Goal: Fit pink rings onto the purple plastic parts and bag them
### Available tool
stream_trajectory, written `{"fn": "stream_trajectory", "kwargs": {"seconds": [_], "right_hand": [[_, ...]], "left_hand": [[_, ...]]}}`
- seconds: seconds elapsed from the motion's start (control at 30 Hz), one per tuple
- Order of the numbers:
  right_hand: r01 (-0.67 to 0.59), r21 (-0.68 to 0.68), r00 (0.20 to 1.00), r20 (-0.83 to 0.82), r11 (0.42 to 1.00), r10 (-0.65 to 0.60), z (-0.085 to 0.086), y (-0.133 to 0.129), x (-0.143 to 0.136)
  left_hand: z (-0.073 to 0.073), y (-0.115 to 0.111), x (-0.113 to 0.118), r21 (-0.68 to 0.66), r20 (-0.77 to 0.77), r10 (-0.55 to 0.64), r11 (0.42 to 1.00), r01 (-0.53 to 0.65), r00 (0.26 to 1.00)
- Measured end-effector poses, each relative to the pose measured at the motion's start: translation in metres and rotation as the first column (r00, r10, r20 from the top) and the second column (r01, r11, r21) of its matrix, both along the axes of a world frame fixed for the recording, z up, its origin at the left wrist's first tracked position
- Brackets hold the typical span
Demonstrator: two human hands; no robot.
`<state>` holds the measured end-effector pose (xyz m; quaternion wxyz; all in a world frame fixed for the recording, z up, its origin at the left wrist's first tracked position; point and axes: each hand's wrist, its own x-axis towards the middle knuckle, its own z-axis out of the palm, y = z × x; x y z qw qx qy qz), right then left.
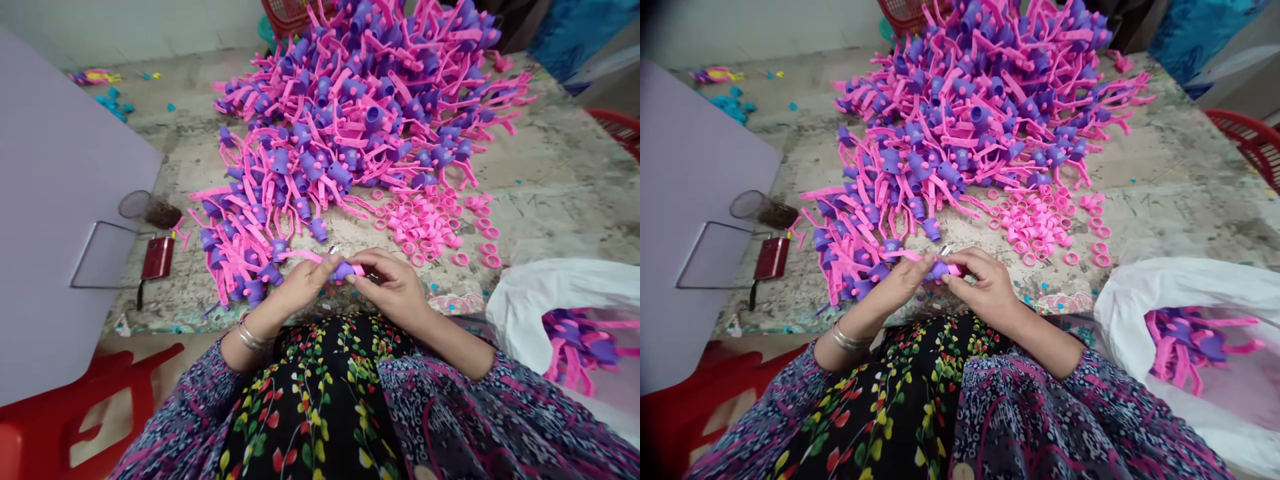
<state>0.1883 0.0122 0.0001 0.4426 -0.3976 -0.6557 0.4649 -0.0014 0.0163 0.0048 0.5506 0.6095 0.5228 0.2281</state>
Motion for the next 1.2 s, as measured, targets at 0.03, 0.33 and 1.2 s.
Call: {"fn": "stream_trajectory", "kwargs": {"seconds": [0.03, 0.33, 1.2], "right_hand": [[-0.003, -0.033, 1.0, -0.022, 0.999, 0.003, 0.0, 0.0, 0.0], [-0.072, -0.264, 0.975, -0.223, 0.962, 0.012, -0.003, 0.003, 0.004], [-0.059, 0.059, 0.989, 0.139, 0.996, 0.051, -0.006, 0.001, 0.004]], "left_hand": [[0.001, 0.001, 0.002, -0.093, 0.09, 0.021, 0.996, -0.013, 0.996], [-0.006, -0.007, 0.0, -0.169, 0.158, 0.173, 0.975, -0.146, 0.972], [-0.002, -0.008, 0.01, -0.249, 0.368, 0.345, 0.931, -0.266, 0.864]]}}
